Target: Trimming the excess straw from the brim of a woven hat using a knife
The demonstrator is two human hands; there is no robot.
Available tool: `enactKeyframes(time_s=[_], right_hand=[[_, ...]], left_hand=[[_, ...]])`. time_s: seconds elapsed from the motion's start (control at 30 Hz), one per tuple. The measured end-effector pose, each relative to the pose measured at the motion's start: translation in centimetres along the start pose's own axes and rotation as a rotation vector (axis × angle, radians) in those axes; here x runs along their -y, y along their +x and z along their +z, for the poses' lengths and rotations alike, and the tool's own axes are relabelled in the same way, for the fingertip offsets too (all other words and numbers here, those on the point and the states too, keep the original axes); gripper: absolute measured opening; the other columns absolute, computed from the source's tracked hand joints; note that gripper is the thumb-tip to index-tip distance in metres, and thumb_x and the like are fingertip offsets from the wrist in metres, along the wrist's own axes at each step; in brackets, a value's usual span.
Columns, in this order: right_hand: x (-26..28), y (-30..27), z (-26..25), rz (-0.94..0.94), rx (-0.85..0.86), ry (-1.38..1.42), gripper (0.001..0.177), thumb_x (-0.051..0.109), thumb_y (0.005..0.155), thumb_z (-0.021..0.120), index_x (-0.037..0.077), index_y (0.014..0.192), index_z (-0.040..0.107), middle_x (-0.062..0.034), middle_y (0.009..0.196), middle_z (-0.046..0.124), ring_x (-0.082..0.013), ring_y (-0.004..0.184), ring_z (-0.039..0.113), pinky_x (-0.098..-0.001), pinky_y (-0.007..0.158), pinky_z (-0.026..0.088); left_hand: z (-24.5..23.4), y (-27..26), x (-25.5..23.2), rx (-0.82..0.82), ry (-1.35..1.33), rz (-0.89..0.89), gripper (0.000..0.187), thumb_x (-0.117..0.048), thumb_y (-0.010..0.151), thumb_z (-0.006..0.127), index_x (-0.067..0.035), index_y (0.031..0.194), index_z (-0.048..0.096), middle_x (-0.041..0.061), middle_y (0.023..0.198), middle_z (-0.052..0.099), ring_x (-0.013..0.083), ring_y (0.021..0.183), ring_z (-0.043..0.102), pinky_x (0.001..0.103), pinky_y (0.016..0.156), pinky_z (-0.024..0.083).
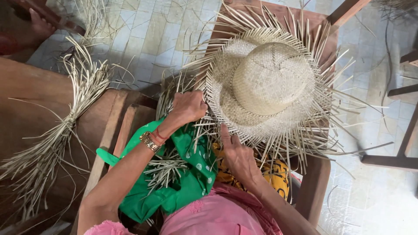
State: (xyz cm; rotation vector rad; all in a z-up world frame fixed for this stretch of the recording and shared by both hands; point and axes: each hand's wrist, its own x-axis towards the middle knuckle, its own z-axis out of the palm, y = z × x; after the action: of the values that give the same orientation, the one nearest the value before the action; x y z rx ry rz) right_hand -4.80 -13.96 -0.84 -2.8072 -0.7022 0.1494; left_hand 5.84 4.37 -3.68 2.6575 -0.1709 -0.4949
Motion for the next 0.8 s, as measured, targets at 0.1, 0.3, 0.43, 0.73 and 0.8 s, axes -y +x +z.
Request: enactKeyframes(time_s=[0.1,0.3,0.43,0.73,0.8], right_hand=[[-0.4,-0.1,0.5,0.014,0.049,0.012,0.066,-0.008,0.072,0.042,0.004,0.134,0.023,-0.0119,0.074,0.059,-0.0107,0.04,0.054,-0.0264,0.036,0.045],[-1.0,0.0,1.1,-0.004,0.053,0.03,0.065,-0.009,0.074,0.041,0.004,0.135,0.021,-0.0126,0.075,0.06,-0.0101,0.041,0.054,-0.0255,0.038,0.045],[-1.2,-0.1,1.2,0.018,0.08,0.093,0.066,-0.01,0.075,0.04,0.006,0.136,0.02,-0.0136,0.075,0.06,-0.0122,0.042,0.054,-0.0263,0.039,0.046],[-1.3,0.0,0.7,-0.041,0.0,0.05,0.066,-0.008,0.072,0.042,0.004,0.134,0.023,-0.0113,0.071,0.058,-0.0118,0.039,0.054,-0.0279,0.037,0.045],[-1.1,0.3,0.0,-0.011,0.049,0.109,0.064,-0.008,0.075,0.039,0.003,0.135,0.022,-0.0122,0.069,0.06,-0.0112,0.039,0.053,-0.0265,0.038,0.045]], left_hand=[[-0.1,-0.2,-0.1,0.023,-0.044,-0.01,0.008,-0.021,0.074,0.051,-0.013,0.072,0.049,0.001,0.052,0.053,0.0308,0.056,0.057,0.05,0.072,0.036],[-1.1,-0.7,-0.4,0.011,-0.092,0.014,0.008,-0.019,0.074,0.054,-0.014,0.075,0.048,0.001,0.054,0.054,0.0298,0.058,0.058,0.05,0.073,0.036],[-1.4,-0.6,-0.5,0.048,-0.074,0.03,0.01,-0.019,0.074,0.056,-0.012,0.072,0.049,0.003,0.051,0.053,0.0308,0.057,0.058,0.054,0.073,0.038],[-1.5,-0.5,-0.5,0.058,-0.154,0.015,0.033,-0.024,0.066,0.064,-0.02,0.045,0.038,-0.004,0.033,0.038,0.0172,0.029,0.041,0.035,0.049,0.041],[-1.8,-0.6,-1.0,0.042,-0.131,0.006,0.035,-0.022,0.067,0.063,-0.02,0.045,0.037,-0.004,0.032,0.035,0.0176,0.027,0.039,0.034,0.046,0.04]])
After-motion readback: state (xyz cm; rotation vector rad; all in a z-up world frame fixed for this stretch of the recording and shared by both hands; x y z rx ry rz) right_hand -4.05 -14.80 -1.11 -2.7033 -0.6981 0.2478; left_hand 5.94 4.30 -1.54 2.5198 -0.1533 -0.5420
